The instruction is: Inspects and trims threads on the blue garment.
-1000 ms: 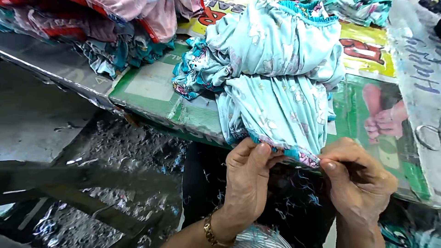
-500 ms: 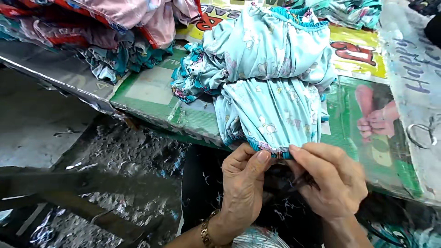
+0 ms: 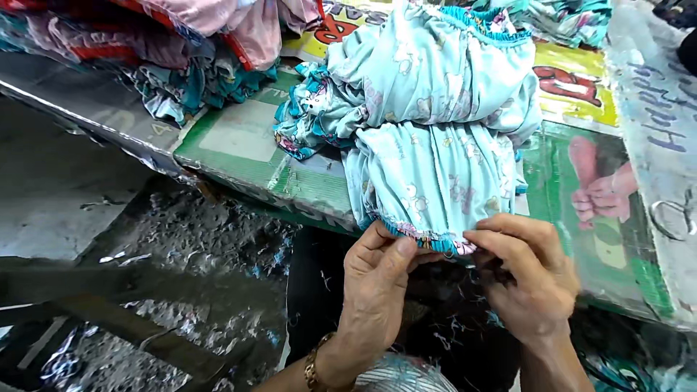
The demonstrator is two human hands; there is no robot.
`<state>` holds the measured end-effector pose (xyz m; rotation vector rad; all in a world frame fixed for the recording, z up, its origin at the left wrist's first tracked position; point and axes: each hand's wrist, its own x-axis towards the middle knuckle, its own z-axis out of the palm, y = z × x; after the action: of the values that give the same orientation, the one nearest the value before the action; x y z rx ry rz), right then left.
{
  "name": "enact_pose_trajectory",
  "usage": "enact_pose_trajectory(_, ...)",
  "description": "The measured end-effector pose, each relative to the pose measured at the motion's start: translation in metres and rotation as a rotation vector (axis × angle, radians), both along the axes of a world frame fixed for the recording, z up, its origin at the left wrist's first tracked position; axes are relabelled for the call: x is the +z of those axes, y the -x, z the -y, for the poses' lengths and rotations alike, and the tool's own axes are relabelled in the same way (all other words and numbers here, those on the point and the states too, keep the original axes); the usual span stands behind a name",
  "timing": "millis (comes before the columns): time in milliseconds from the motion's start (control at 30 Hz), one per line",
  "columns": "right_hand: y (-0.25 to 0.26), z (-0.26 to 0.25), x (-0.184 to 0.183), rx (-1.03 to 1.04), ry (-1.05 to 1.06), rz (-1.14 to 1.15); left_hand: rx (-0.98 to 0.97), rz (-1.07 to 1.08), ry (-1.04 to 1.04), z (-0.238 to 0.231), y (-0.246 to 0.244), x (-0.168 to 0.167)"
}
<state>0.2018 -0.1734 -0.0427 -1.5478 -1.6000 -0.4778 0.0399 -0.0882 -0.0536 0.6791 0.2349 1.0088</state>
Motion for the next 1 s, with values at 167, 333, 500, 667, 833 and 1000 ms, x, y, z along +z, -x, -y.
enact_pose_trajectory(167,-0.014,0.005,0.022,0.119,0.087,-0.078,0.758,-0.688,-1.191,-0.017,0.002,-0.01)
enact_pose_trajectory(333,-0.015,0.005,0.029,0.044,0.063,0.054,0.811,-0.719,-1.565,-0.05,-0.006,0.01)
enact_pose_trajectory(500,-0.008,0.004,0.022,0.196,0.071,-0.108,0.591,-0.491,-1.303,-0.048,-0.009,0.013)
enact_pose_trajectory(667,0.004,-0.013,0.027,0.28,-0.079,-0.241,0.541,-0.366,-1.138,-0.046,-0.012,0.004)
enact_pose_trajectory(833,0.008,-0.025,0.025,0.278,-0.075,-0.137,0.597,-0.382,-1.192,-0.045,-0.008,-0.001)
enact_pose_trajectory(1000,0.009,-0.026,0.02,0.492,0.106,-0.554,0.635,-0.419,-1.323,-0.046,0.0,-0.006)
